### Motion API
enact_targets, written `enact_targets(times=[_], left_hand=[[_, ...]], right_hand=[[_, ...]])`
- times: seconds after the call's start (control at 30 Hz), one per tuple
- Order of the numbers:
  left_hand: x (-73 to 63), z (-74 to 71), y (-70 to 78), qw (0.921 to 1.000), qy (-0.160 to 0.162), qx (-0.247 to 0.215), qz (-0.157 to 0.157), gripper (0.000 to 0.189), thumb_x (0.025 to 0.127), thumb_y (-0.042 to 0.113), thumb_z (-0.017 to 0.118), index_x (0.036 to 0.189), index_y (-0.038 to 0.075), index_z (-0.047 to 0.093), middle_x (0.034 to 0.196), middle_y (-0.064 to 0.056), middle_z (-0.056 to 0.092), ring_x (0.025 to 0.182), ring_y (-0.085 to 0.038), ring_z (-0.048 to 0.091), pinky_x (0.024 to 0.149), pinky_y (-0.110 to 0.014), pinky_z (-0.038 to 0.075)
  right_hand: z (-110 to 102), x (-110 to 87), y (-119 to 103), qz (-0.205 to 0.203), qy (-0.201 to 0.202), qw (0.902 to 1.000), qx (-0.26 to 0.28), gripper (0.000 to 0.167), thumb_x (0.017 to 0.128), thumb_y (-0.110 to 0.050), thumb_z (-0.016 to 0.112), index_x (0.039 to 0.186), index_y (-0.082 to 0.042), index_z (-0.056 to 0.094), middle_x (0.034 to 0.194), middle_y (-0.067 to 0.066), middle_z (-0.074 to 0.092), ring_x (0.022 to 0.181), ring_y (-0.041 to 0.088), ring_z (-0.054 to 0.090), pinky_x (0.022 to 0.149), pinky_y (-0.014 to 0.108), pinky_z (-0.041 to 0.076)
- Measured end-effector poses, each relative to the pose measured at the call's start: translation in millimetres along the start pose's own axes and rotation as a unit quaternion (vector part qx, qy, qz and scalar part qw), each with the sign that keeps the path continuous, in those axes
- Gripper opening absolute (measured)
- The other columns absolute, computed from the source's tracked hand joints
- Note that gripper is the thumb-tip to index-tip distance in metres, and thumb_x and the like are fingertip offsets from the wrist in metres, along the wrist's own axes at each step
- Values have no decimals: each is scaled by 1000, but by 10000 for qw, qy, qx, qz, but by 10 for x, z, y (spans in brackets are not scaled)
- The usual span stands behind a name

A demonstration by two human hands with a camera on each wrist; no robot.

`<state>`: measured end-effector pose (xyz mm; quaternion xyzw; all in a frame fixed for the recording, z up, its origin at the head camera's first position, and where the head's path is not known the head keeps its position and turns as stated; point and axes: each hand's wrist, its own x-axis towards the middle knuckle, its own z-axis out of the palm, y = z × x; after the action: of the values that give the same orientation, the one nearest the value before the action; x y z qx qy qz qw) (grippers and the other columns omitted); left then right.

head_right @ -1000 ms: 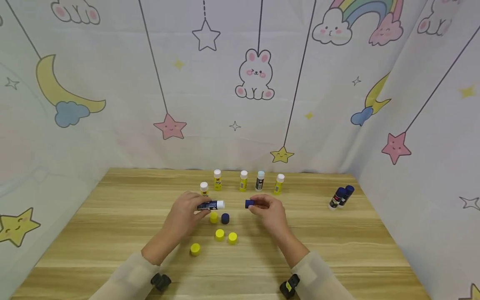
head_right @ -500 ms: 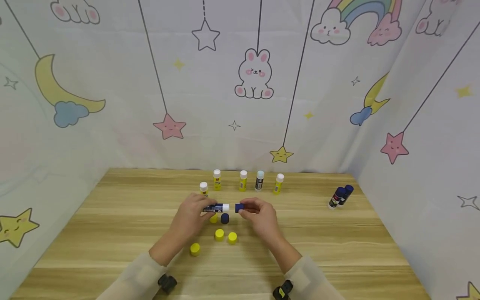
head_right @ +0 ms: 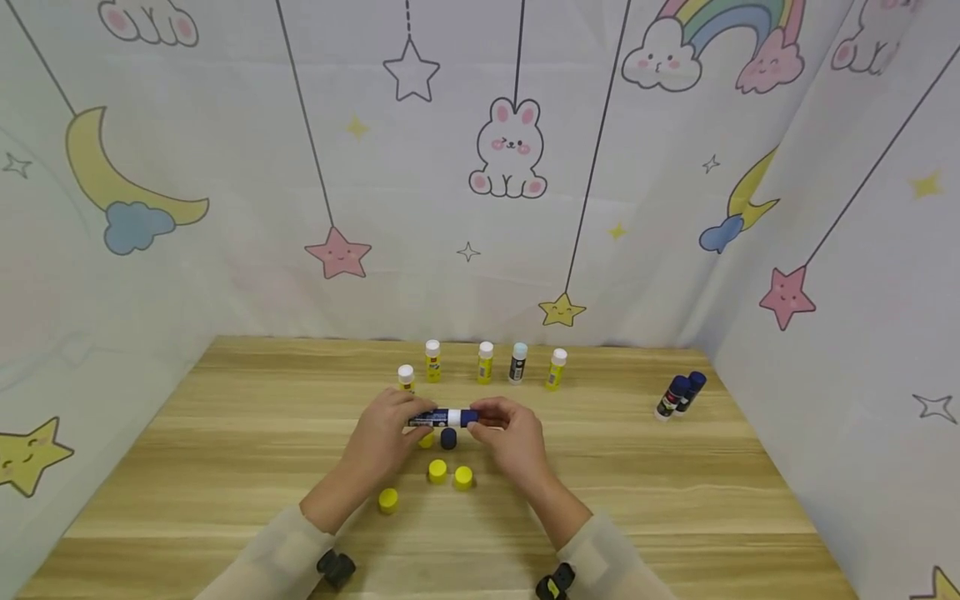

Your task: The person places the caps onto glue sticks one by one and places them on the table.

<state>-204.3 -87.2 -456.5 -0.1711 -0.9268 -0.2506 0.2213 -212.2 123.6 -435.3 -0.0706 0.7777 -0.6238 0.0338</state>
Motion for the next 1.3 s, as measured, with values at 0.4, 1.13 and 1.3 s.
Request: enact_targets(times=[0.4,1.13,1.3], left_hand=[[-7,15,55,9998,-111,-79,161,26,82,17,86,108,15,79,102,4,74,92,-13,61,78,-29,54],[13,-46,76,9979,165,-71,620,26,81,16,86,106,14,79,100,4,73,93,-11,64,82,-27,57],[51,-57,71,9970,215,-49,747,27,80,13,87,105,13,79,100,3,74,94,-13,66,84,-29,57]], right_hand=[[-9,-94,-122,-8,-36,9999,-94,22,89,3,73,111,3,72,111,12,72,99,23,67,83,24,58],[-10,113,180,8,-1,9997,251,23,89,1,75,112,1,73,110,9,72,99,21,68,82,24,59],[-15,123,137,-83,72,9996,254,20,88,3,75,107,-1,74,107,9,73,95,21,68,80,24,59]])
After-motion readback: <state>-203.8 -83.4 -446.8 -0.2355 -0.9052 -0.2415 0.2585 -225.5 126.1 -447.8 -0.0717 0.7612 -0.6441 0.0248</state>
